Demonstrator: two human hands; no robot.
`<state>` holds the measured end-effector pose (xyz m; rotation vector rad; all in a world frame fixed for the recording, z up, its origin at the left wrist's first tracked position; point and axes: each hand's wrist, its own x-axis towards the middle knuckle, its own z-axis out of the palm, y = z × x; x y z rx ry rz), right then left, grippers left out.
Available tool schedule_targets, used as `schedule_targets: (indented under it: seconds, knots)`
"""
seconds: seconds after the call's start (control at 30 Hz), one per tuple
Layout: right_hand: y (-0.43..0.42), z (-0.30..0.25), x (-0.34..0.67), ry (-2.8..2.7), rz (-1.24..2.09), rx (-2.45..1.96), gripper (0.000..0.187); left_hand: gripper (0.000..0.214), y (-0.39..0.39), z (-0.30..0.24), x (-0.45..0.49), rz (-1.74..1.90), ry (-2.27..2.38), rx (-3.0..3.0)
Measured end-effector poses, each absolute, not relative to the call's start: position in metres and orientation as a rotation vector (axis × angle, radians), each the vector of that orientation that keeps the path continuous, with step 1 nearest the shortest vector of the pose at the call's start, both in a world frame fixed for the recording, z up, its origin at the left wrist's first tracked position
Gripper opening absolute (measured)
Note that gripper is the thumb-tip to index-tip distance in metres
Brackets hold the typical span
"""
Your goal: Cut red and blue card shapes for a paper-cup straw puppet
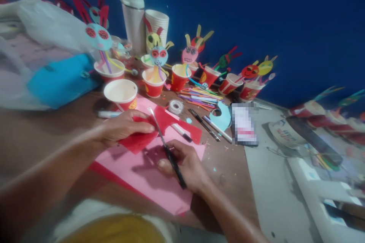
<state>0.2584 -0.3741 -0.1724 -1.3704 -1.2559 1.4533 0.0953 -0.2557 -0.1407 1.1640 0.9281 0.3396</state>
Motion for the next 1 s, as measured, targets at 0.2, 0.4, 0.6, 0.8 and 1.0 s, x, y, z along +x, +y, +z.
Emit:
schedule_targets:
  seconds: [0.2, 0.4, 0.6, 0.8, 1.0]
  knots:
    - [-0.3736, -0.1721, 0.2579, -1.214, 1.442, -1.372, 0.035, 0.015, -0.2551, -0.1396, 0.0958, 0.352, 0.832, 1.122]
    - [-0.3735, -0.1698, 0.2570, -1.214, 1.416, -1.358, 0.033, 0.010, -0.2564, -0.1427, 0.0975, 0.403, 0.860, 1.059]
    - [-0.3740, -0.1712, 0.2587, -1.275, 1.426, -1.331, 0.032, 0.015, -0.2578, -0.1386, 0.0978, 0.399, 0.830, 1.147]
    - [-0.3740, -0.1714, 0.2577, -1.298, 1.423, -1.295, 0.031, 0.008, -0.2585, -0.1391, 0.0963, 0.409, 0.820, 1.233]
    - [-0.3737, -0.1729, 0.2587, -1.275, 1.452, -1.294, 0.034, 0.011, -0.2570, -0.1418, 0.0953, 0.370, 0.858, 1.279]
